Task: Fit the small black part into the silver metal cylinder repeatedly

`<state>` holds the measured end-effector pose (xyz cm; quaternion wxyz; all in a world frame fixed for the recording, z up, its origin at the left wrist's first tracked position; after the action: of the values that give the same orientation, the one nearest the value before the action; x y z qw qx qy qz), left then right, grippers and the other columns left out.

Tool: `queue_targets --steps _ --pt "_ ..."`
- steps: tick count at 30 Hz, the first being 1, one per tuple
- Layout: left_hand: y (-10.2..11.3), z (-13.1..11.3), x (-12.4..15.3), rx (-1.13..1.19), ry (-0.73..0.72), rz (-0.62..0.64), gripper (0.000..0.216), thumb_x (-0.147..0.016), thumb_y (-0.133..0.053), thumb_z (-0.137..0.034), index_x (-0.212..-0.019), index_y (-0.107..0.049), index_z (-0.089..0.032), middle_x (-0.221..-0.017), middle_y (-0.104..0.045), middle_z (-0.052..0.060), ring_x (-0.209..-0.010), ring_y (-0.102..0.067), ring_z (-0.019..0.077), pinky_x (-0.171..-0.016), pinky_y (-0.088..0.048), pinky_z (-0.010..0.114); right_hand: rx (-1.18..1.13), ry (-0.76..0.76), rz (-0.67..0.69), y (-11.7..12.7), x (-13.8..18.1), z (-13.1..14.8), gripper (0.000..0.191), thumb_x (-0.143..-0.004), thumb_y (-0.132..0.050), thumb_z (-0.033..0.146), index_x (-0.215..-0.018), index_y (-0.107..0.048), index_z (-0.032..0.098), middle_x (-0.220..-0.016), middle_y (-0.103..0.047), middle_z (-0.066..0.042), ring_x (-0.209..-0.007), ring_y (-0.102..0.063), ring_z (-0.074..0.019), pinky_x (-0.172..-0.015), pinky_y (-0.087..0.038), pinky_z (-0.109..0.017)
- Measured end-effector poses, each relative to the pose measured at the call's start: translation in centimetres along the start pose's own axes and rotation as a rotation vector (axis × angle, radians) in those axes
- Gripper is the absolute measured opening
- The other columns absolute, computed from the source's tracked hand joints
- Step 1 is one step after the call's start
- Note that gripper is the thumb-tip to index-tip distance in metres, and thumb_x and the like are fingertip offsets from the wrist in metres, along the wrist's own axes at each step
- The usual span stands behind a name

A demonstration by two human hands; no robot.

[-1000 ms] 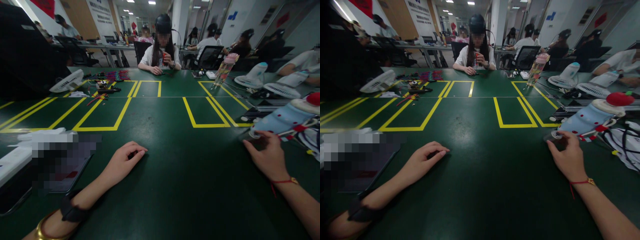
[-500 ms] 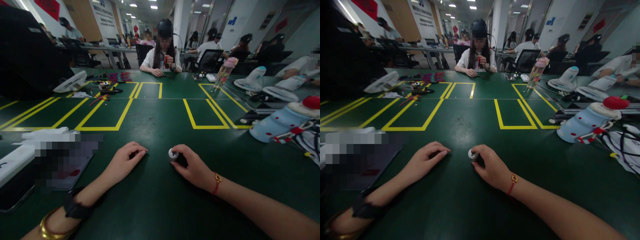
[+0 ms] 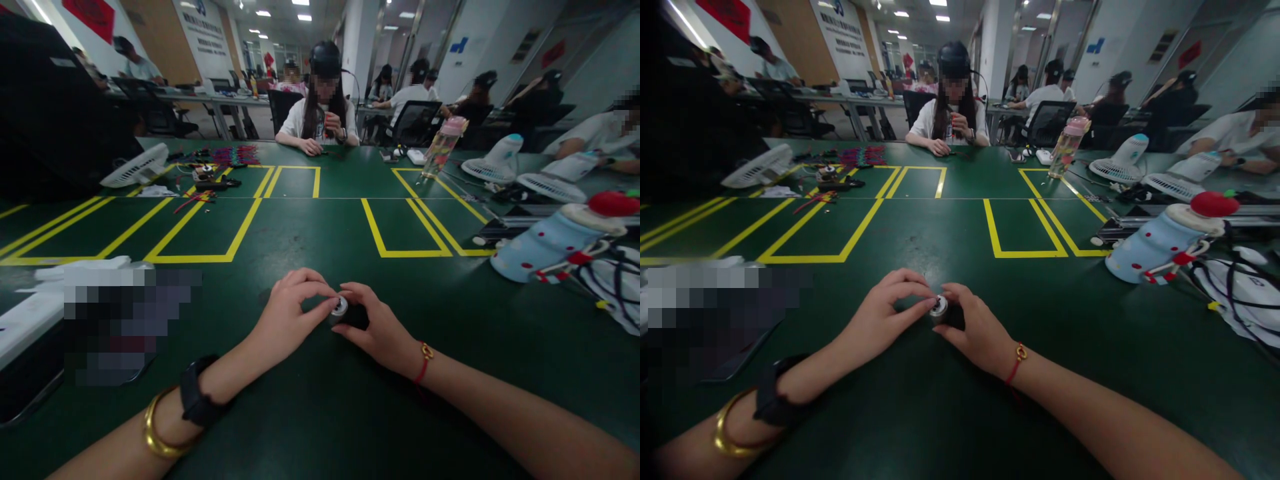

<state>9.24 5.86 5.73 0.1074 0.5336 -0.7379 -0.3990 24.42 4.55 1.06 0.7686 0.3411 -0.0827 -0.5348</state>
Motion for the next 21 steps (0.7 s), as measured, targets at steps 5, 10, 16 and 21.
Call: queue_targets --steps 5,10,16,21 --pt "0.0 -0.2 0.0 0.066 -0.012 0.041 0.014 -0.088 -0.059 -0.030 -0.093 -0.071 -0.026 -0.098 -0.060 0.002 -0.094 -0.056 0.0193 -0.084 -0.044 0.035 0.065 0.044 0.029 -0.1 -0.1 0.3 0.053 -0.080 -0.061 0.030 -0.130 -0.042 0.026 -0.125 -0.054 -0.005 -0.112 -0.054 -0.0155 -0.098 -0.045 -0.037" --pt "1.1 0.6 0.0 0.164 0.017 -0.057 0.013 -0.089 -0.058 -0.028 -0.093 -0.069 -0.023 -0.095 -0.059 0.002 -0.092 -0.056 0.0171 -0.083 -0.044 0.031 0.113 0.022 0.008 0.7 0.1 0.2 0.050 -0.081 -0.059 0.029 -0.128 -0.045 0.026 -0.124 -0.056 -0.003 -0.111 -0.054 -0.0143 -0.099 -0.044 -0.035" --pt "-1.5 2.8 0.7 -0.088 0.076 0.064 0.010 -0.084 -0.064 -0.033 -0.087 -0.073 -0.030 -0.094 -0.062 0.000 -0.091 -0.054 0.0211 -0.079 -0.038 0.036 0.116 -0.020 -0.005 1.3 0.4 -0.5 0.049 -0.079 -0.062 0.031 -0.126 -0.047 0.026 -0.121 -0.057 -0.003 -0.109 -0.055 -0.0148 -0.096 -0.047 -0.036" --pt "-3.0 2.9 0.6 -0.202 0.080 0.104 0.010 -0.084 -0.064 -0.037 -0.087 -0.073 -0.034 -0.094 -0.065 -0.001 -0.092 -0.054 0.0231 -0.077 -0.033 0.038 0.096 -0.012 -0.002 1.0 0.3 -0.2 0.048 -0.079 -0.062 0.030 -0.125 -0.048 0.025 -0.122 -0.057 -0.004 -0.110 -0.055 -0.0158 -0.096 -0.047 -0.037"
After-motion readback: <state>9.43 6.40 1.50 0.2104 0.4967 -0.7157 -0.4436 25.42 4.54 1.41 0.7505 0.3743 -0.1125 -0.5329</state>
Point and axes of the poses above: each hand's wrist, its own x-axis away from the middle knuckle, its own y-axis out of the back of the hand, z = x × y, the point moved 6 cm from there along -x, towards the middle knuckle
